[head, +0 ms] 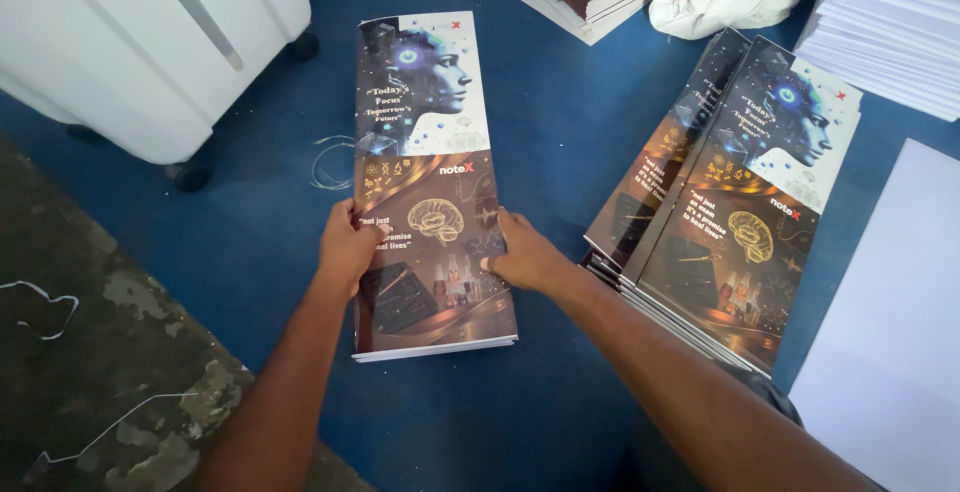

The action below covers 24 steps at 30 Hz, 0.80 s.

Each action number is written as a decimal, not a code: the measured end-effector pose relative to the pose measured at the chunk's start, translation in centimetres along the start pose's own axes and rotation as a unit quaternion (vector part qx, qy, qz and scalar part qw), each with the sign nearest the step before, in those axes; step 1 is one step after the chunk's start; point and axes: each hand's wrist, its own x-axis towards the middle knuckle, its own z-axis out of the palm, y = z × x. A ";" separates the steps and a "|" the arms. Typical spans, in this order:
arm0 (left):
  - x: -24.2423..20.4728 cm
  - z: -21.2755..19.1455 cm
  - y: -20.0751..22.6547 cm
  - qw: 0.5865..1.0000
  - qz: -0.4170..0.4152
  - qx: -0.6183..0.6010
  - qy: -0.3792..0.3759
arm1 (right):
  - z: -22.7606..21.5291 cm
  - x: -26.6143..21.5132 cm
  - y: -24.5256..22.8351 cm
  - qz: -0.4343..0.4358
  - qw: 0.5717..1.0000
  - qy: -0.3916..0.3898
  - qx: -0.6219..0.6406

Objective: The person inserts loose sheets of paper into printed booklets, closes them, and stacks them on the floor. The process is repeated multiple times with new sheets and booklets.

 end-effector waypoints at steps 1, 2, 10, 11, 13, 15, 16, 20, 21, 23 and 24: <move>0.0 0.1 -0.1 1.000 -0.003 0.000 0.001 | 0.0 0.1 0.2 -0.003 1.000 0.001 -0.014; -0.1 0.1 -0.1 1.000 -0.001 -0.010 -0.001 | 0.1 0.2 0.5 -0.002 1.000 -0.004 -0.020; -1.1 -0.1 -0.3 1.000 0.005 -0.027 0.008 | 0.5 1.0 1.6 -0.006 0.998 -0.023 -0.060; -0.8 -0.3 -0.2 0.998 0.058 0.028 -0.012 | 0.4 1.1 1.6 -0.005 0.998 -0.025 -0.061; 0.0 -0.6 -0.1 0.976 0.161 0.136 -0.053 | 0.4 1.1 1.6 -0.002 0.998 -0.029 -0.062; 0.9 -0.8 0.2 0.959 0.132 0.242 -0.069 | 0.3 1.1 1.8 0.005 0.998 -0.031 -0.056; 1.3 -1.0 0.7 0.945 0.117 0.295 -0.075 | 0.4 1.2 1.7 0.006 0.998 -0.033 -0.051; 1.3 -0.5 3.7 0.898 0.077 0.422 -0.093 | 0.3 1.1 1.6 0.002 0.998 -0.033 -0.050; 0.8 -0.1 4.5 0.883 0.034 0.460 -0.090 | 0.1 1.0 1.6 0.010 0.998 -0.038 -0.049; 0.3 0.8 6.1 0.853 -0.012 0.516 -0.080 | -0.2 1.0 1.1 0.013 0.998 -0.038 -0.052; 0.1 1.4 6.6 0.842 -0.017 0.533 -0.077 | -0.4 0.8 0.8 0.012 0.998 -0.035 -0.058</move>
